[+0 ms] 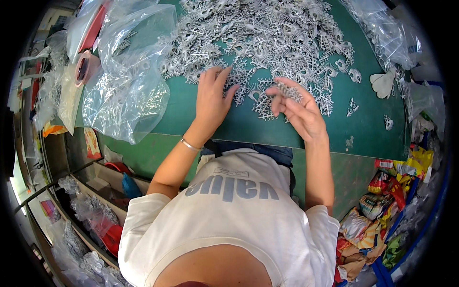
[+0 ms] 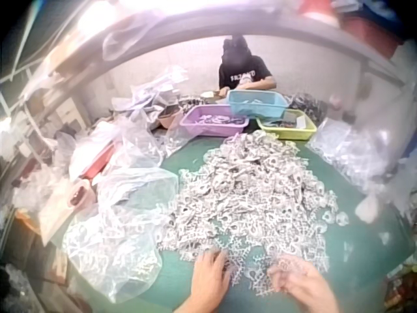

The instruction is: The person separates and sorts small silver star-shaped plastic components on a workbench, picking up individual pieces by hand to inspect them before placing them back on the pile.

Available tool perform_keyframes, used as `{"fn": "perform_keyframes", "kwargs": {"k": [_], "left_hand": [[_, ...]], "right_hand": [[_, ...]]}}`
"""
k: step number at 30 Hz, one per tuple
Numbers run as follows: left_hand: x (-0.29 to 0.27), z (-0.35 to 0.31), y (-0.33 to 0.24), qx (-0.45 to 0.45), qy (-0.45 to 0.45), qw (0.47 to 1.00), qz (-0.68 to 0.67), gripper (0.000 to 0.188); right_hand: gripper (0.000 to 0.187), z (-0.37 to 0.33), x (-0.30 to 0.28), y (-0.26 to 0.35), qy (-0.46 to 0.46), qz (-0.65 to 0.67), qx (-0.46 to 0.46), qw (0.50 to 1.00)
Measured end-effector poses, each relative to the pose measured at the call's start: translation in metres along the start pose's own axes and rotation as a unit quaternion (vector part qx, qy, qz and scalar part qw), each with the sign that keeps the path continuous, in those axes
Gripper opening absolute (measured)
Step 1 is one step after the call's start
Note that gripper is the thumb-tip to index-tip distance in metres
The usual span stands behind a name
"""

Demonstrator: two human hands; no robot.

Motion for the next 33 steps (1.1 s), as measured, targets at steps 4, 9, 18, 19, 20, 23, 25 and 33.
{"fn": "perform_keyframes", "kwargs": {"k": [4, 9, 18, 19, 20, 23, 25, 33], "left_hand": [[0.016, 0.004, 0.005, -0.009, 0.012, 1.000, -0.013, 0.033], [0.003, 0.003, 0.011, -0.035, -0.022, 0.991, -0.124, 0.028], [0.003, -0.014, 0.048, -0.277, -0.009, 0.810, -0.518, 0.020], [0.004, -0.015, 0.049, -0.297, -0.012, 0.782, -0.548, 0.020], [0.005, -0.016, 0.049, -0.316, -0.014, 0.752, -0.578, 0.021], [0.006, -0.019, 0.046, -0.347, -0.016, 0.696, -0.629, 0.022], [0.006, -0.021, 0.046, -0.353, -0.014, 0.674, -0.649, 0.022], [-0.011, -0.033, 0.052, -0.365, -0.052, 0.715, -0.595, 0.023]], "right_hand": [[0.034, 0.014, -0.022, -0.008, -0.078, -0.096, 0.000, 0.992], [0.012, 0.034, -0.007, -0.003, -0.087, -0.459, -0.031, 0.884], [0.028, 0.036, 0.004, -0.021, -0.078, -0.372, 0.059, 0.923], [0.031, 0.039, 0.009, -0.020, -0.051, -0.476, 0.017, 0.878], [0.034, 0.042, 0.016, -0.021, -0.023, -0.572, -0.025, 0.819], [0.042, 0.045, 0.033, -0.037, 0.010, -0.701, -0.100, 0.706], [0.041, 0.046, 0.038, -0.045, 0.005, -0.740, -0.112, 0.663], [0.020, 0.040, 0.001, -0.029, -0.130, -0.505, -0.030, 0.853]]}}
Point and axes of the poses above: each hand's wrist, its own z-axis towards the middle knuckle, its own x-axis out of the palm, y = z × x, the point moved 6 cm from there along z, towards the middle knuckle, and after that the axes turned 6 degrees about -x, right-handed, at the moved point
